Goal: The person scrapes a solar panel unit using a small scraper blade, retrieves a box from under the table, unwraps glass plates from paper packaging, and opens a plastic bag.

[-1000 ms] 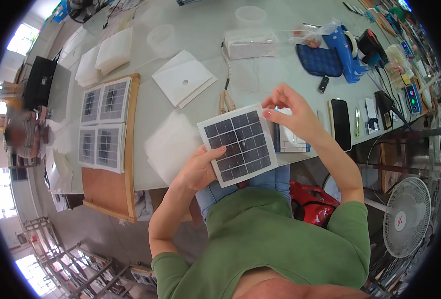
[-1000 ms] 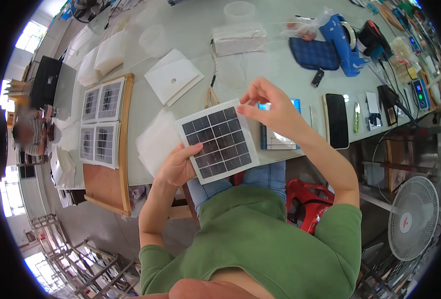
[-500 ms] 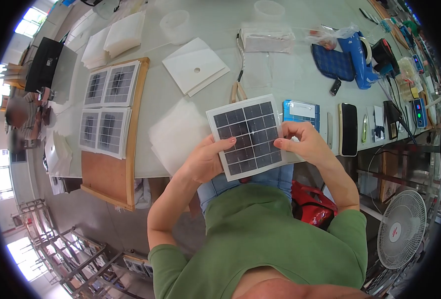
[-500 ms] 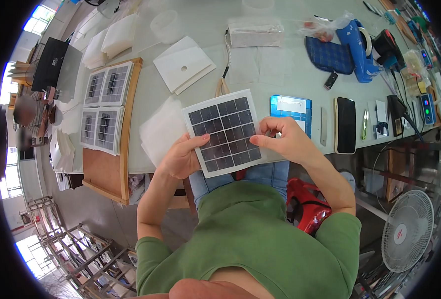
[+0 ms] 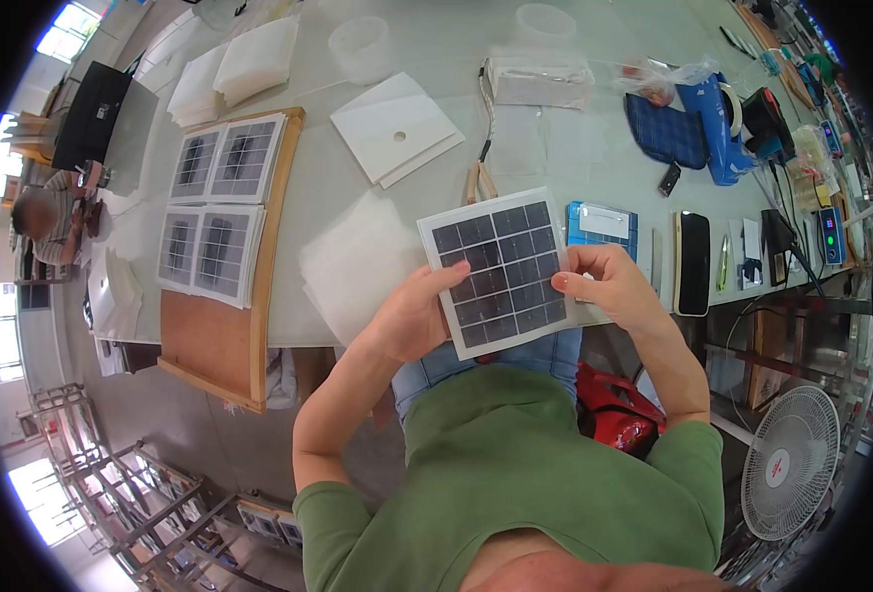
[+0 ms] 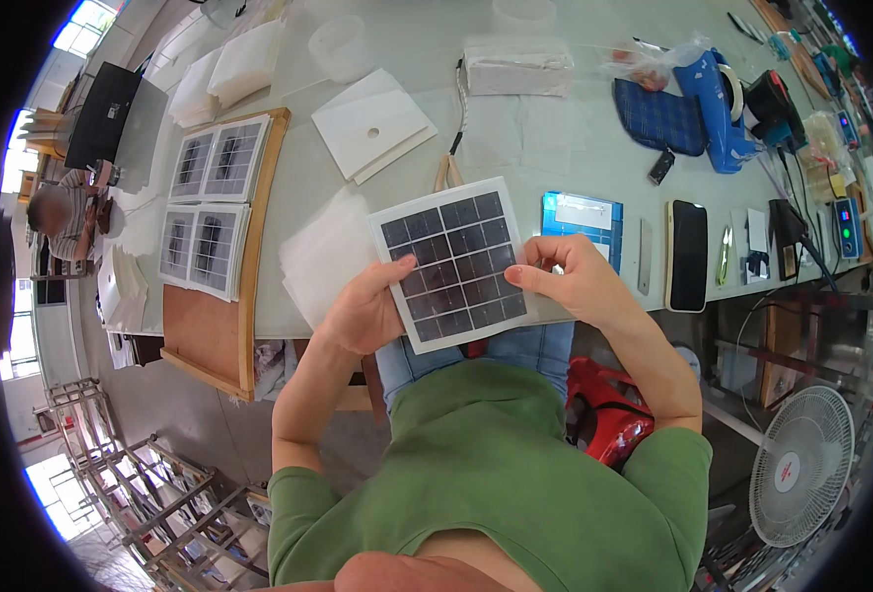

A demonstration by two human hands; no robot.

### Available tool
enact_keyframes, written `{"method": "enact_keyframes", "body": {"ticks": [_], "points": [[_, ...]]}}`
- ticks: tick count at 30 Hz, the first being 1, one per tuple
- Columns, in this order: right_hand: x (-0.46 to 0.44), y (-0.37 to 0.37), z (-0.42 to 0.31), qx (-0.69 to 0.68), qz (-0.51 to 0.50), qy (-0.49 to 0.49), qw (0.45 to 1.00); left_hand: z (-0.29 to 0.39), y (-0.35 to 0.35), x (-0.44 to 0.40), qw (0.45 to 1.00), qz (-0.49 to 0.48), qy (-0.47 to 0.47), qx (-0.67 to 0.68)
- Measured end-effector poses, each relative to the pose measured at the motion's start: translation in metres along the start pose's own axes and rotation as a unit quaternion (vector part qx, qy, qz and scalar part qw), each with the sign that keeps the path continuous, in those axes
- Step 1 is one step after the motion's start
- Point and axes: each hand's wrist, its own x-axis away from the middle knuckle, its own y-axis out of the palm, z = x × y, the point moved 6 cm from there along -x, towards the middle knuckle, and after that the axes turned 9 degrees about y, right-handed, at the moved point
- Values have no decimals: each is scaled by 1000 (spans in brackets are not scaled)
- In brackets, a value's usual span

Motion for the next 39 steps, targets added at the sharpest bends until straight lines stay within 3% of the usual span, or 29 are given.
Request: {"method": "enact_keyframes", "body": {"ticks": [6,17,20,22,25,39], "points": [[-1,-3,3,-21,-3,25,999,1,8,2,999,-33,-9,35],[0,-4,7,-48,-8,32,998,1,6,3,999,-2,3,-39],[0,-4,6,-41,-13,24,999,3,10,4,999,1,10,-48],[2,-6,-2,38,20,-36,998,3,11,4,999,-7,6,-44],[3,-5,3,2,3,18,1000,3,13,5,999,-7,4,-45],[5,-6,4,-28,-1,24,999,1,14,5,998,-14,20,-59]]}}
